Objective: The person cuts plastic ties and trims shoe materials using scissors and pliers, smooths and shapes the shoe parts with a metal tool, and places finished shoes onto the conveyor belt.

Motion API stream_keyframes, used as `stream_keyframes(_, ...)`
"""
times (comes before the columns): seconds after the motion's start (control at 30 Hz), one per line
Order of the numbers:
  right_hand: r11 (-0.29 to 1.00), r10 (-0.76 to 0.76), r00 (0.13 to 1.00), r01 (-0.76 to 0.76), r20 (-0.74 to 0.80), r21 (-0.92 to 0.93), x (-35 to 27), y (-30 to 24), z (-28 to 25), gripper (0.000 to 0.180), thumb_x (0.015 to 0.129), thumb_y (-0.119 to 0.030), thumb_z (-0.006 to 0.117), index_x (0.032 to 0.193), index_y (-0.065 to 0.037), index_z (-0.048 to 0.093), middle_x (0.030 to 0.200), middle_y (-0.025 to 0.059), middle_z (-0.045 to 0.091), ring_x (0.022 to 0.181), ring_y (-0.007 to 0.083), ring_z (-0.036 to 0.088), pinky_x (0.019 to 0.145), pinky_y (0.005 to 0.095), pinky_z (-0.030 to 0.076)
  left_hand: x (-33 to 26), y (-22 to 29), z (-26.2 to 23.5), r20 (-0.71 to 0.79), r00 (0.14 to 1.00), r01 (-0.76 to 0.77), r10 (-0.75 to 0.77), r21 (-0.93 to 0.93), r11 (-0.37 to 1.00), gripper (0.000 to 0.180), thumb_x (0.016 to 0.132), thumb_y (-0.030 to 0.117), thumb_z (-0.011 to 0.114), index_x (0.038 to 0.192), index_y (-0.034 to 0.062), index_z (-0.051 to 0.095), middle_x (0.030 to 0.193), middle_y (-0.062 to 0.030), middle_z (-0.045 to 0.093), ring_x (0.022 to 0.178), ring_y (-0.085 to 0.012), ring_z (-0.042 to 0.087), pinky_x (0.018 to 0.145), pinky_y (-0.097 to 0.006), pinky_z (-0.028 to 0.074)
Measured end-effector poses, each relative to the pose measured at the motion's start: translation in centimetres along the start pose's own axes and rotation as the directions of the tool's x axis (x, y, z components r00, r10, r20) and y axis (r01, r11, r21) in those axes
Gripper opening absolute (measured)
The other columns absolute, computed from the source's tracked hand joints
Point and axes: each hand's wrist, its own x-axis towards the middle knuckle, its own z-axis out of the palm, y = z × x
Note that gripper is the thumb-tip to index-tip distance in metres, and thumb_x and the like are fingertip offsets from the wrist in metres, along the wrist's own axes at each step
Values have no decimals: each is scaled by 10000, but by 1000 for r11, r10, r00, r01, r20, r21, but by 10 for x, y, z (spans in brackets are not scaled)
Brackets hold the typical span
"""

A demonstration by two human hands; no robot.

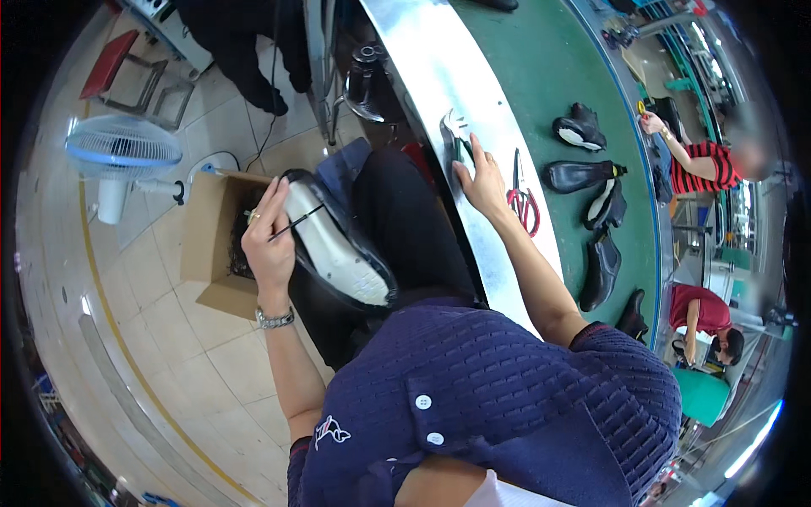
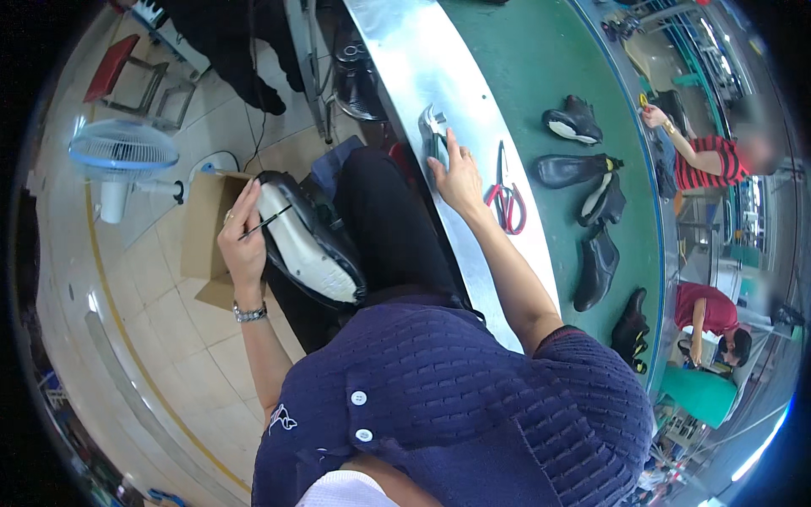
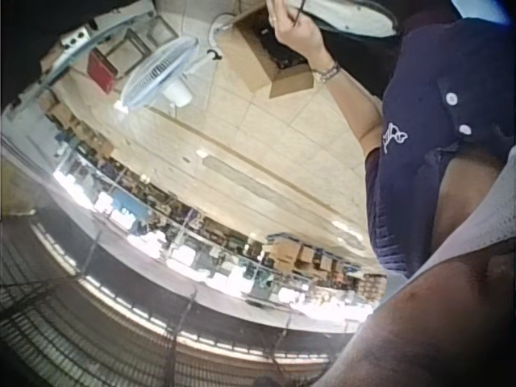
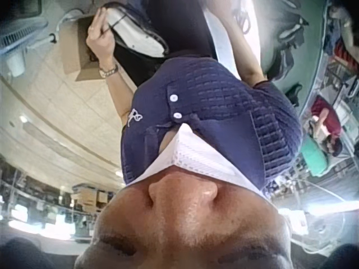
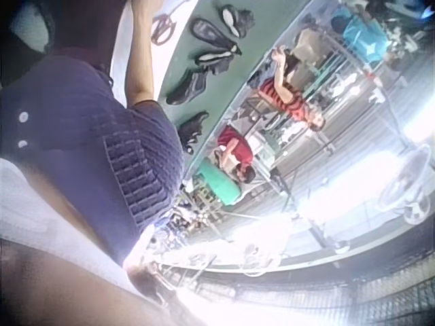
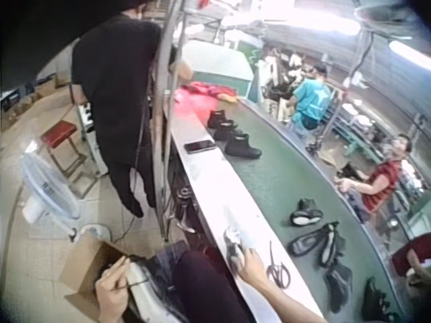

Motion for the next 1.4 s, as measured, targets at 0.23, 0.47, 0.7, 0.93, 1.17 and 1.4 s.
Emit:
stream_keyframes(0.23, 958, 263, 949, -279, -175, -70, -75, 97, -51, 489, 789, -185, 728, 1189, 30, 546, 1069, 228, 608, 1014, 371, 585, 875, 434, 468, -5, 0, 10, -20, 997, 67, -70, -115, 991, 495, 794, -169, 440, 1200, 27, 645, 1249, -127, 638, 1049, -163, 622, 853, -253, 462)
stream_keyframes(0.47, 514, 486, 731, -682, 479, 520, -84, 107, -50, 441, 755, -178, 788, 1116, -27, 585, 827, 42, 641, 722, 158, 620, 625, 292, 495, -2, 9, 3, -13, 993, 115, -114, 3, 993, 317, 917, -25, 531, 1207, 43, 639, 1224, -112, 651, 1105, -195, 621, 925, -275, 459)
stream_keyframes(0.7, 385, -230, 564, -696, 793, 606, -86, -60, -95, 544, 758, -362, 766, 1168, -60, 575, 763, -42, 498, 639, 53, 481, 569, 206, 396, -38, 34, 13, -62, 994, 99, -95, 54, 994, 396, 850, 105, 670, 1243, 79, 625, 1436, -149, 453, 1231, -293, 522, 1012, -358, 425)
stream_keyframes(0.93, 473, -304, 272, -789, 913, 392, -98, -133, -92, 652, 871, -659, 540, 1118, -57, 559, 702, -51, 451, 601, 53, 455, 555, 172, 377, -47, 35, 37, -359, 930, 158, -71, 217, 963, 96, 930, 103, 586, 943, 19, 630, 1147, -122, 610, 968, -289, 633, 803, -353, 522)
stream_keyframes(1.17, 613, -129, 401, -687, 907, 390, -104, -153, -68, 577, 936, -616, 455, 756, -71, 525, 588, -22, 439, 496, 84, 454, 443, 240, 386, -51, 36, 42, -365, 929, 148, -65, 204, 968, 72, 923, 64, 570, 923, 25, 631, 1140, -121, 598, 953, -285, 637, 773, -361, 533)
stream_keyframes(1.4, 692, -118, 480, -588, 869, 419, -112, -142, -64, 461, 930, -502, 581, 809, -56, 584, 569, -60, 389, 490, 56, 359, 464, 232, 289, -50, 29, 42, -419, 888, -50, 191, 324, 945, 48, 920, 11, 549, 933, -23, 581, 943, -127, 656, 870, -311, 620, 819, -377, 490)
